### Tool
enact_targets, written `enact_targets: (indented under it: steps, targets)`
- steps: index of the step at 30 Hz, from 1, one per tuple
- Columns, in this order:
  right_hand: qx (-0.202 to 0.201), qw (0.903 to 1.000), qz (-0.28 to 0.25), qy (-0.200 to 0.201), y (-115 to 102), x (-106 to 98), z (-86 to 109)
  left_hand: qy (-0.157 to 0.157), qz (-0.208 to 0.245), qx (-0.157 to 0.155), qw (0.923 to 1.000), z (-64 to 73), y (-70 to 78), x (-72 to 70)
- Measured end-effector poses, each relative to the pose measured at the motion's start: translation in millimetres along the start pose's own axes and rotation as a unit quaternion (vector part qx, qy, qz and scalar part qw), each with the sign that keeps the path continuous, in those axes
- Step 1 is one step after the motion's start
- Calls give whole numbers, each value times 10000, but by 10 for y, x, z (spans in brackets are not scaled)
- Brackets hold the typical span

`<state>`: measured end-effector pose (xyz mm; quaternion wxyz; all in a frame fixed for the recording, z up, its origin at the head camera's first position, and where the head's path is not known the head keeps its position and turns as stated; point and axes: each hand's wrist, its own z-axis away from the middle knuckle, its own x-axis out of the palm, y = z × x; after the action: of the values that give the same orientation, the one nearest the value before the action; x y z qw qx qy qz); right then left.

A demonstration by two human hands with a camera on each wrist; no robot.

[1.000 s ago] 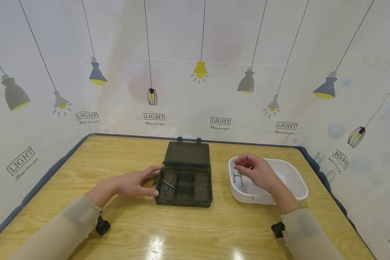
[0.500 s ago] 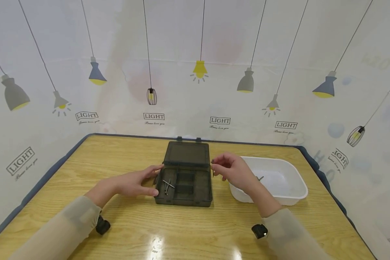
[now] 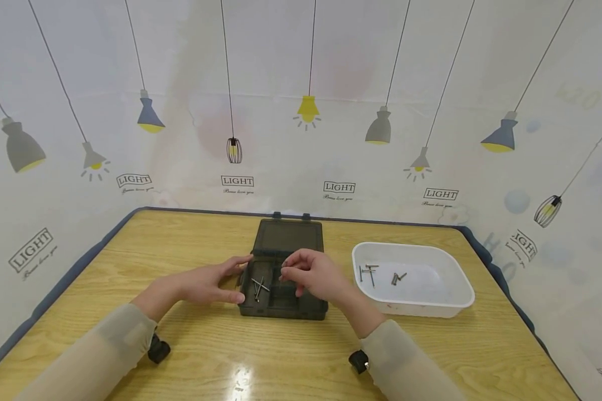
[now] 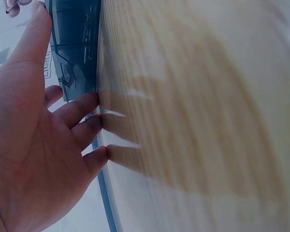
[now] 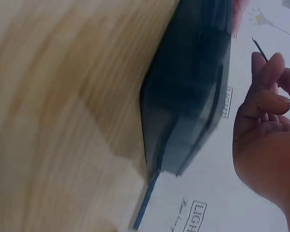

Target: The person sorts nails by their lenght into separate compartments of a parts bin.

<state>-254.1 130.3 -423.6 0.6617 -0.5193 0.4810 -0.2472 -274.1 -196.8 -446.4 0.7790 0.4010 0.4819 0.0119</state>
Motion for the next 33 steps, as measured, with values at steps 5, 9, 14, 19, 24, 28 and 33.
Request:
enact_targets:
  steps: [5,9,14,19,24,28,33]
  targets:
    - [92,9998,23,-178,-39,186,-45,-24,37,-100,9999,0,18,-4]
    - [128,9994,0,-329,-54,270,-89,-58,91,-178,9998,-2,19,-4]
    - [203,9991,130,-336,-53,333,-150,-67,96,-218,9997,-4,18,-6]
    - [302,9985,303,-336,-58,359,-177,-59,63,-212,9997,-3,15,-8]
    - [403,9980,342,-348,-50,354,-180,-58,27,-204,9998,-3,7,-8]
    - [381,9977,410,-390,-41,327,-159,-49,2,-189,9998,0,12,-8]
    - [79,9984,464,-308,-22,186,-80,-21,-23,-155,9999,7,23,-8]
